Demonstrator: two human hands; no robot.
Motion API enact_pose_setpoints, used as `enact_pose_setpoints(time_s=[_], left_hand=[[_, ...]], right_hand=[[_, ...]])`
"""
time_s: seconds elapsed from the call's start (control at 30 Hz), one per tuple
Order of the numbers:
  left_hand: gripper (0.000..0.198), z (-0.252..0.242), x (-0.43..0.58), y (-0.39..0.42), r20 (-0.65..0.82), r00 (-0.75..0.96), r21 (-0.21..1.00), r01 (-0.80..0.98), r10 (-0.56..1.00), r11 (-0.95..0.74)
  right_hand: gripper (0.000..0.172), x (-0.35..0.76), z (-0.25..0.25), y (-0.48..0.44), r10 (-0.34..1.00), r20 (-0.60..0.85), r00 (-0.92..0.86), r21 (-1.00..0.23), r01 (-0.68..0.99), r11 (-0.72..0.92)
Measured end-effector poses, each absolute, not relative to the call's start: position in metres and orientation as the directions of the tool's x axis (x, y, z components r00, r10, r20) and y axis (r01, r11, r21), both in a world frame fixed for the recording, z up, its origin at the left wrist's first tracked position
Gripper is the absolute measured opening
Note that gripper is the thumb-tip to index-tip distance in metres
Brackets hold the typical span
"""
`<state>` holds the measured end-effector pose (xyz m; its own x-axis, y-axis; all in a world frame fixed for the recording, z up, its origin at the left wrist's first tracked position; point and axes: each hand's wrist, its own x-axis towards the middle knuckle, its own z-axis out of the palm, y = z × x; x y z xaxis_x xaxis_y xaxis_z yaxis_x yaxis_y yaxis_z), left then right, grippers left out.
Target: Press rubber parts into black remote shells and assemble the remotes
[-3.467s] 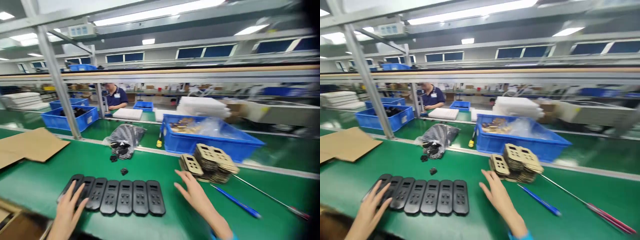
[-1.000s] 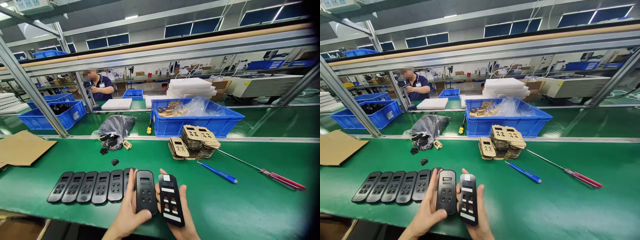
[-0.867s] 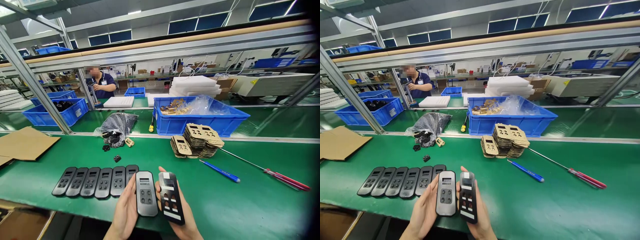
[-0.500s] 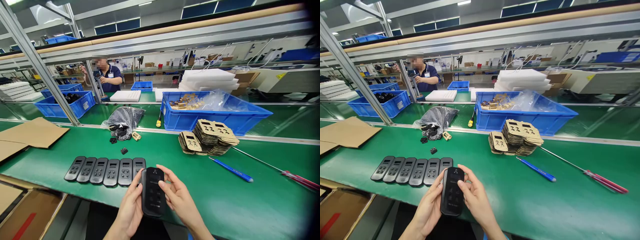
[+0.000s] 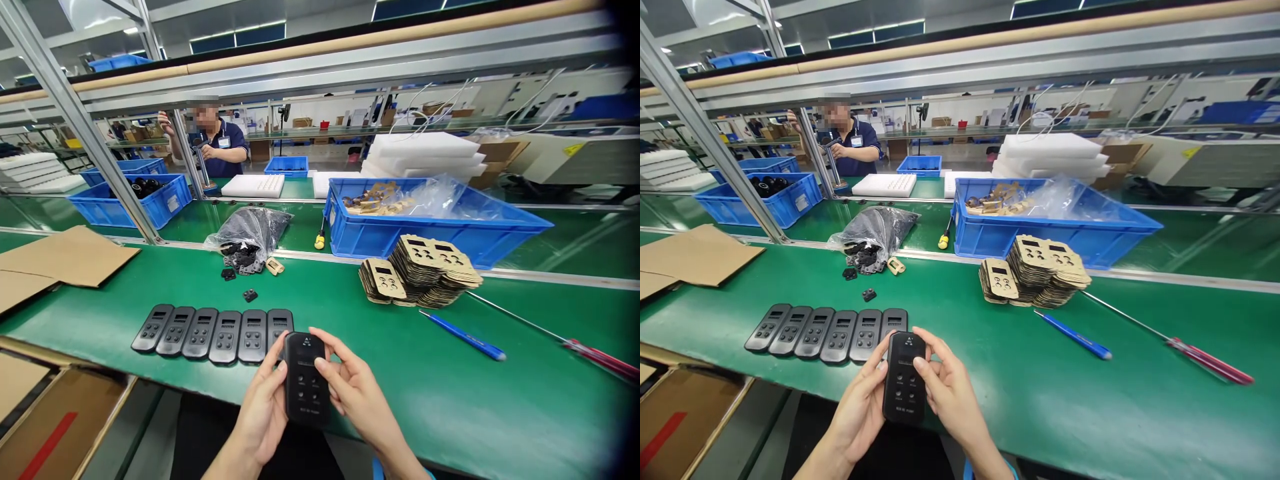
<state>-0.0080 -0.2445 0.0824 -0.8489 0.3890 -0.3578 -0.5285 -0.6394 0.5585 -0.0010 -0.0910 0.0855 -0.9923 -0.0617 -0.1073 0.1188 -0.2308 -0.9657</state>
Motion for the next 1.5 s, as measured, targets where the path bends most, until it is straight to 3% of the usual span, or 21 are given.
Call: enact_pose_setpoints(time_s=[0.4,0.8,1.03,1.13,1.3,1.5], left_hand=[[0.058,0.08,-0.007,-0.24,-0.37,-0.865,0.592,-0.5,0.339,-0.632],[0.063,0.074,-0.003,-0.235,-0.246,-0.919,0.746,-0.383,0.309,-0.545],[0.069,0.078,-0.005,-0.239,-0.319,-0.886,0.721,-0.457,0.336,-0.521],[0.074,0.076,-0.004,-0.242,-0.342,-0.855,0.738,-0.501,0.389,-0.452],[0.076,0.067,-0.001,-0.244,-0.183,-0.902,0.91,-0.306,0.392,-0.28],[0.074,0.064,-0.001,-0.242,-0.115,-0.932,0.966,-0.186,0.343,-0.18]], right_hand=[[0.043,-0.001,0.077,-0.094,0.064,0.013,-0.998,-1.0,-0.014,-0.011],[0.048,-0.003,0.069,-0.092,0.124,0.023,-0.992,-0.996,-0.013,0.086],[0.048,-0.01,0.067,-0.092,0.032,-0.019,-0.999,-0.997,0.021,0.075],[0.045,-0.01,0.065,-0.092,0.062,-0.011,-0.998,-0.992,0.018,0.125],[0.042,-0.005,0.067,-0.091,0.083,0.04,-0.996,-0.964,-0.017,0.265],[0.04,0.0,0.071,-0.093,0.107,0.086,-0.991,-0.951,-0.049,0.306]])
